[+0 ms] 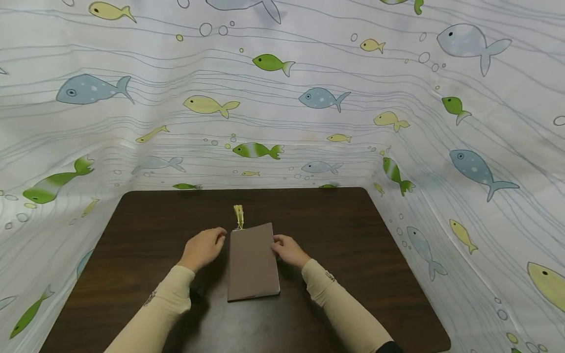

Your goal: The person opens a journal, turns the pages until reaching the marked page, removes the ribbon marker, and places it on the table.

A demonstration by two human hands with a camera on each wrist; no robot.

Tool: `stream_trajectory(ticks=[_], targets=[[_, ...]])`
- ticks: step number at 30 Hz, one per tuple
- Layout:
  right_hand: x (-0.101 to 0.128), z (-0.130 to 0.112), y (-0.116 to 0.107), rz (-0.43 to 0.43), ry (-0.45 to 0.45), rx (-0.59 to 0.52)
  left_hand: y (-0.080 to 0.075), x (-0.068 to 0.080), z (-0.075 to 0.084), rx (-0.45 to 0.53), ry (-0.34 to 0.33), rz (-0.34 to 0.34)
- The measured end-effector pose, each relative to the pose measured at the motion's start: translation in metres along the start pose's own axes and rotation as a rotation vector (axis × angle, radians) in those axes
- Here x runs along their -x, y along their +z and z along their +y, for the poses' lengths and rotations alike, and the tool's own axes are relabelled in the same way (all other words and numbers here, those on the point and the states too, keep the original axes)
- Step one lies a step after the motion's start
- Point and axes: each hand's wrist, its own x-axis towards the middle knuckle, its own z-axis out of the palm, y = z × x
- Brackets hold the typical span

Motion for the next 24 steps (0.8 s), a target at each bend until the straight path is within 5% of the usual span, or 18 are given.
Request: stream_trajectory(ticks=[5, 9, 12, 17, 24], targets=[[0.015, -0.018, 0.028, -0.031, -0.038, -0.225, 0.011, 0.022, 0.027, 0.199, -0.042, -0.035], [0.027, -0.044, 0.052, -0.065, -0.105, -0.234, -0.001, 0.033, 0.045, 0.37, -0.067, -0.063], [0.03, -0.059, 0.071, -0.114, -0.245, -0.062, -0.015, 0.04, 0.046, 0.379, -0.077, -0.062], [0.031, -0.061, 0.095, -0.19, -0.49, 0.4, -0.024, 0.052, 0.026, 0.27, -0.071, -0.019], [0.024, -0.016, 0.079, -0.082, -0.464, 0.808, -0.007, 0.075, -0.015, 0.243, -0.04, -0.005]])
